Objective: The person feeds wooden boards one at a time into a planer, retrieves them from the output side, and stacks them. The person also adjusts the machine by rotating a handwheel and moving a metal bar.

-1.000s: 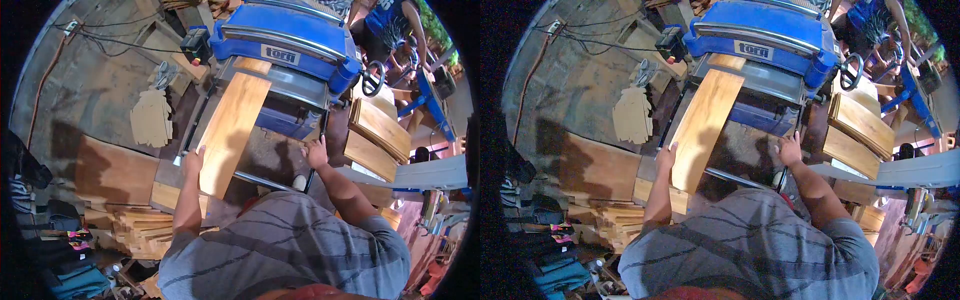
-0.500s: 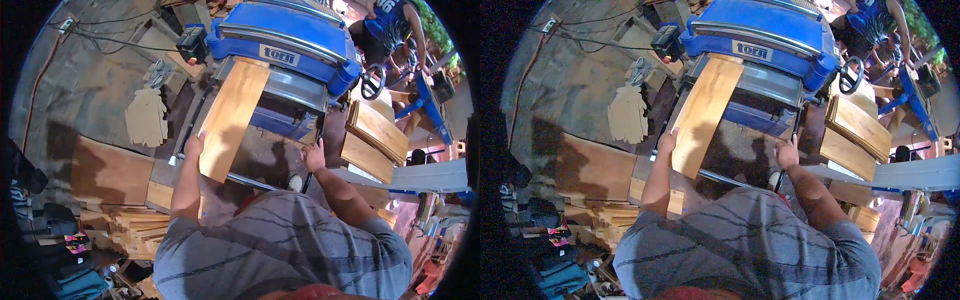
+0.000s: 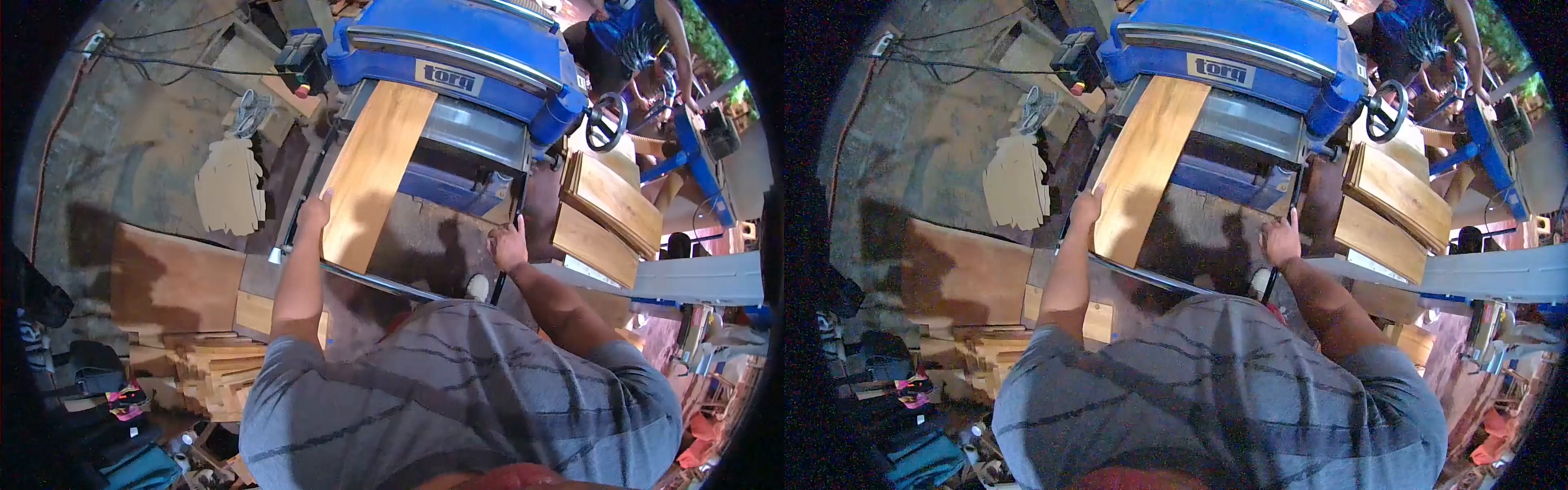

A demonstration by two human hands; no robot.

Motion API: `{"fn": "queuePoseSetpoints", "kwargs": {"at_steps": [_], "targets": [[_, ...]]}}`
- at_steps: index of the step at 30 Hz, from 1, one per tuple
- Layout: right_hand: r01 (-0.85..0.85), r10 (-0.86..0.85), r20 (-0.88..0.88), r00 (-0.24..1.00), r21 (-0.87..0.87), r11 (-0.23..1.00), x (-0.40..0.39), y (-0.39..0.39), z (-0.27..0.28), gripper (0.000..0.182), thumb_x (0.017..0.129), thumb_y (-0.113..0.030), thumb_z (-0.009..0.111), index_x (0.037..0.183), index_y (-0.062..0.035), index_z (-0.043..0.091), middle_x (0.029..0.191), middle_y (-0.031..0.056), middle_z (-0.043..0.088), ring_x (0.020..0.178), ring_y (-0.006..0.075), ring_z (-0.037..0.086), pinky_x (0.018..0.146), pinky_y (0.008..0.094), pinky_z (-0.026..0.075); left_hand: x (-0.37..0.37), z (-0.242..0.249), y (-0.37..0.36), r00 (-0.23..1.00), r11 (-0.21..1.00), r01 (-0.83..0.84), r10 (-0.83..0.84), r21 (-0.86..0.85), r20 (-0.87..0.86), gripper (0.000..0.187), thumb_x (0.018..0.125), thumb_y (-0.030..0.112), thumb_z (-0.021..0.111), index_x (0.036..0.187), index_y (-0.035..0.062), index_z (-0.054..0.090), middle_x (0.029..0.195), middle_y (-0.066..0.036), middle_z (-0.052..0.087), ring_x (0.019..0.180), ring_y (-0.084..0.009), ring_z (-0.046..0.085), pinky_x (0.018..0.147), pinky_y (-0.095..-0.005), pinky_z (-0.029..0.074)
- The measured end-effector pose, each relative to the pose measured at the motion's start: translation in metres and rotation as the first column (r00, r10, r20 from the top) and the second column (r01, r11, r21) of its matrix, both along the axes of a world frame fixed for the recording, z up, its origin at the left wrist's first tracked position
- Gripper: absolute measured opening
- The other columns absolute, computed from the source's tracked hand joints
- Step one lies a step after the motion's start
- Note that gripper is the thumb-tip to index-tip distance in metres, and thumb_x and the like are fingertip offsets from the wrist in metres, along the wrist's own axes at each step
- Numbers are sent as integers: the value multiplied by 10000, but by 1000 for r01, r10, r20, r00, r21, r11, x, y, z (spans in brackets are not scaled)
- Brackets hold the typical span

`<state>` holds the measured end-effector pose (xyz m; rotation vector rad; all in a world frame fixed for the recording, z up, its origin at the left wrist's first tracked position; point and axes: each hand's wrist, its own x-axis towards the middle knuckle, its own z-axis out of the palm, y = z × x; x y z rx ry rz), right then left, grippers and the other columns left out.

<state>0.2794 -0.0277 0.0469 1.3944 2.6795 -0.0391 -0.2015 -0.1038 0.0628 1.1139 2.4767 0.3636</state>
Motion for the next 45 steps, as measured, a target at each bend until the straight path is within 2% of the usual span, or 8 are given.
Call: {"fn": "queuePoseSetpoints", "kwargs": {"at_steps": [4,6,9,30,34,37,39,45], "targets": [[2,-2,-15,1000,18,1000,3,3,-4,153,825,-251,613,940,-164,666,977,47,660,1068,217,558,1164,529,143,-2,3,21,1000,996,-16,17,-83,4,750,938,612,370,1164,-67,596,1179,-320,574,1143,-436,546,975,-491,422],[-19,23,71,997,-55,998,2,3,-1,327,919,-346,476,1078,-137,670,1016,59,654,1109,242,540,1170,538,99,-3,3,27,1000,988,-13,17,-155,26,750,936,626,358,1215,-34,581,1231,-290,566,1172,-418,538,987,-489,422],[-25,26,-27,999,44,999,4,1,-8,161,832,-259,610,950,-167,671,979,43,661,1057,219,562,1162,532,156,-4,0,34,999,990,-32,37,-136,35,754,938,628,344,1242,-25,567,1261,-286,548,1188,-416,527,997,-491,417],[-14,14,11,1000,-13,1000,-3,1,7,151,826,-254,615,948,-194,679,982,34,661,1022,219,570,1158,546,132,6,8,91,998,992,-54,59,-116,35,767,943,611,334,1236,-61,559,1234,-314,552,1172,-423,538,1008,-475,410],[-26,27,-52,998,15,1000,2,3,-4,175,829,-264,610,970,-181,671,995,37,656,1027,224,569,1155,556,137,3,0,102,998,989,-46,51,-138,31,727,952,605,327,1220,-23,577,1281,-263,547,1213,-394,516,1011,-474,406],[-23,23,19,1000,5,1000,0,2,2,183,832,-271,603,970,-168,665,986,42,652,1033,228,566,1151,569,140,4,5,115,999,992,-27,30,-126,24,751,948,612,321,1208,-43,582,1252,-284,556,1190,-406,530,1008,-474,408],[-17,17,4,1000,-84,996,-3,2,12,224,886,-286,542,992,-137,670,984,83,640,1105,250,534,1156,565,124,0,-2,120,999,994,-15,18,-104,27,772,944,617,322,1203,-61,583,1226,-305,563,1173,-418,539,1007,-473,409],[16,-8,62,998,-127,992,-4,0,11,225,846,-294,595,1010,-161,672,974,51,644,1106,235,534,1168,560,93,9,1,130,999,992,-38,40,-121,11,727,945,615,336,1182,-19,604,1220,-279,580,1170,-404,548,980,-482,431]]}}
